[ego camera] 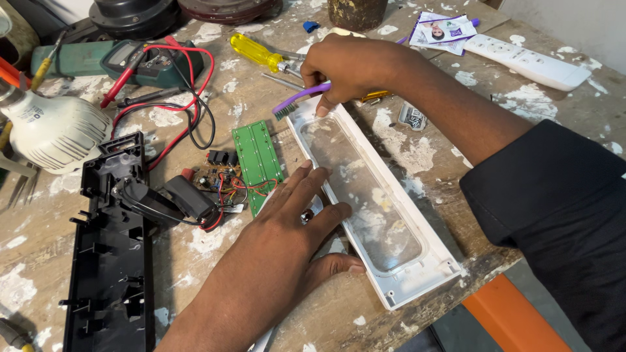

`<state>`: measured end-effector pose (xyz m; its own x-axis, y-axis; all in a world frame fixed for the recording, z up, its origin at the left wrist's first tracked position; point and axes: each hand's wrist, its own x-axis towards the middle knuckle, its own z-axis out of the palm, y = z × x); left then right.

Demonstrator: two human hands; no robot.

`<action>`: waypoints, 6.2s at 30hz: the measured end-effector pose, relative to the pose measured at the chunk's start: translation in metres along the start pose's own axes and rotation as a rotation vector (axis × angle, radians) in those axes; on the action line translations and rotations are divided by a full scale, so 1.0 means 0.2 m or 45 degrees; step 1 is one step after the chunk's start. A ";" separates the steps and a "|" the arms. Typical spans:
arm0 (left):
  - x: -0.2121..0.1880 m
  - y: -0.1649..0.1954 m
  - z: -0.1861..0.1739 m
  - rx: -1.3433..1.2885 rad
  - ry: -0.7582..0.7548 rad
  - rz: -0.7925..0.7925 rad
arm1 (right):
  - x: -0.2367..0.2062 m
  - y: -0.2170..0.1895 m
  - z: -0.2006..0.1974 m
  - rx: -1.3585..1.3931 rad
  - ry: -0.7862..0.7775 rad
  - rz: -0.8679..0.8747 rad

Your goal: The person cleans parts of a disassembled LED light fixture at a cluttered workbench. They hold the clear plastic diffuser and scrub it with a purple toothbrush, then brush the white plastic frame on both sides, and finally brush the LED panel before picking at a small component on the board.

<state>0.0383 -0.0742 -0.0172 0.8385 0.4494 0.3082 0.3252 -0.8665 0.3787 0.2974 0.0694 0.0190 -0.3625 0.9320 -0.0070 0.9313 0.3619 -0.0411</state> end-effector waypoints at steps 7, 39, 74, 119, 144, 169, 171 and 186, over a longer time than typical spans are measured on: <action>0.00 -0.01 0.00 0.017 0.079 0.072 | -0.01 -0.01 0.00 -0.061 0.036 0.027; 0.02 0.00 -0.02 0.006 0.039 0.008 | -0.06 -0.06 -0.10 -0.125 -0.215 0.047; 0.01 -0.03 0.03 0.165 0.074 0.067 | -0.07 -0.07 -0.13 0.003 -0.146 -0.065; 0.27 -0.44 -0.10 0.427 0.557 -0.594 | 0.04 0.18 0.01 0.293 0.198 0.031; 0.21 -0.20 -0.50 -1.006 0.508 -0.611 | -0.14 -0.07 -0.20 -0.044 1.133 -0.665; 0.15 -0.26 -0.58 -0.209 0.651 -0.554 | -0.19 -0.29 -0.19 -0.963 1.342 -0.501; 0.14 -0.26 -0.58 -0.173 0.623 -0.576 | -0.22 -0.22 -0.25 -1.050 1.404 -0.316; 0.11 -0.32 -0.55 0.182 0.676 -0.295 | -0.19 -0.09 -0.27 -0.451 1.293 -0.598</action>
<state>-0.0123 0.0153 0.0622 0.4174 0.6456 0.6395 0.5600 -0.7370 0.3785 0.2971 0.0288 0.0743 -0.6272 0.2365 0.7420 0.7297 0.5115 0.4538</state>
